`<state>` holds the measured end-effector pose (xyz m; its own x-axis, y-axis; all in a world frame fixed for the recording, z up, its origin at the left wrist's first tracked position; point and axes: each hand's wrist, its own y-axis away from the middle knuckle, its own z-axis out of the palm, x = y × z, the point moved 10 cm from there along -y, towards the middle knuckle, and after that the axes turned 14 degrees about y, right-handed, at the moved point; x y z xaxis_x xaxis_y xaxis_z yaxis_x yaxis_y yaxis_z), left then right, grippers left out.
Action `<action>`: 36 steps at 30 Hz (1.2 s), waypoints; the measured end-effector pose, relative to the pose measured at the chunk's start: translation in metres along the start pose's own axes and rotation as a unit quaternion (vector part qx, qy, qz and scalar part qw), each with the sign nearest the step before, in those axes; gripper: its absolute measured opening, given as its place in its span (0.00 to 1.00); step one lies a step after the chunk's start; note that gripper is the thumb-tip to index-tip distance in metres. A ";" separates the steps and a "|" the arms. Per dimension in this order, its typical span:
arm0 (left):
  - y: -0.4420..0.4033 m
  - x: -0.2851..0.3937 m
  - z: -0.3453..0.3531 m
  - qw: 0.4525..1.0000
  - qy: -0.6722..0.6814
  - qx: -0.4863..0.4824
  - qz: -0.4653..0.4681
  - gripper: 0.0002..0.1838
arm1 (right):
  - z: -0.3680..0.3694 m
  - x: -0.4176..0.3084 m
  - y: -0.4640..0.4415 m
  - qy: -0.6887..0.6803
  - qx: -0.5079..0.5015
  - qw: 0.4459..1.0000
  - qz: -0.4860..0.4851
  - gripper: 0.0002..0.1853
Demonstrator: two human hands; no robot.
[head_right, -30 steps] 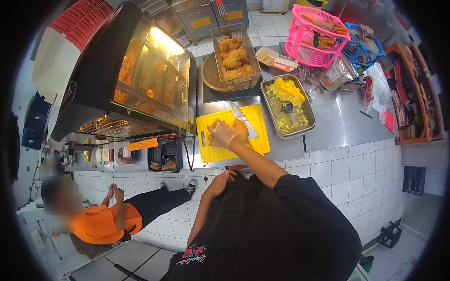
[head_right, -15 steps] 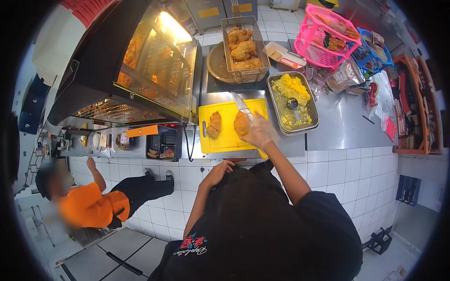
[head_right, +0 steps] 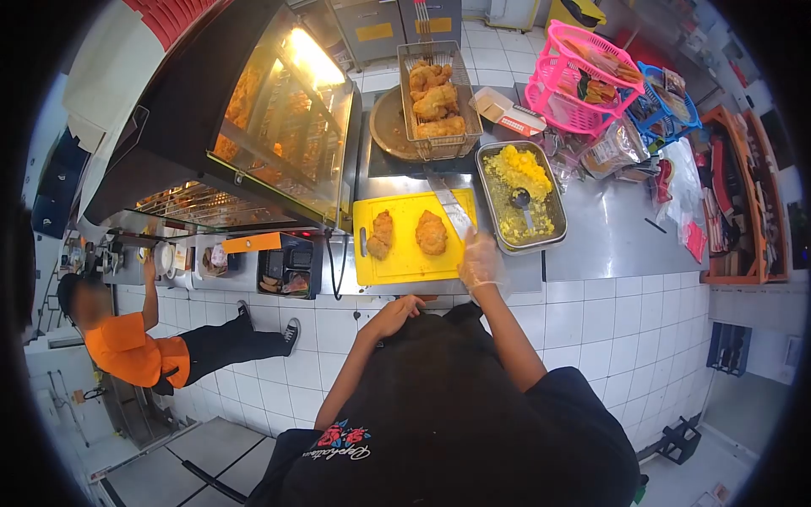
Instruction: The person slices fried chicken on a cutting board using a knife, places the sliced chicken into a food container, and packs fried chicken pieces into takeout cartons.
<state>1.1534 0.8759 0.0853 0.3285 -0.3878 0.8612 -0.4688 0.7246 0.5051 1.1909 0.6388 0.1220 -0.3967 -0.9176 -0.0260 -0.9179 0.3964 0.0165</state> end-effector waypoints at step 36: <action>-0.018 0.001 0.030 0.995 0.035 -0.062 0.070 0.28 | -0.017 -0.032 0.026 -0.035 0.152 0.978 -0.138 0.39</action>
<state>1.1379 0.8448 0.0788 0.3249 -0.2413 0.9145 -0.4109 0.8349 0.3663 1.1796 0.6783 0.1407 -0.1233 -0.9908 -0.0555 -0.9452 0.1343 -0.2977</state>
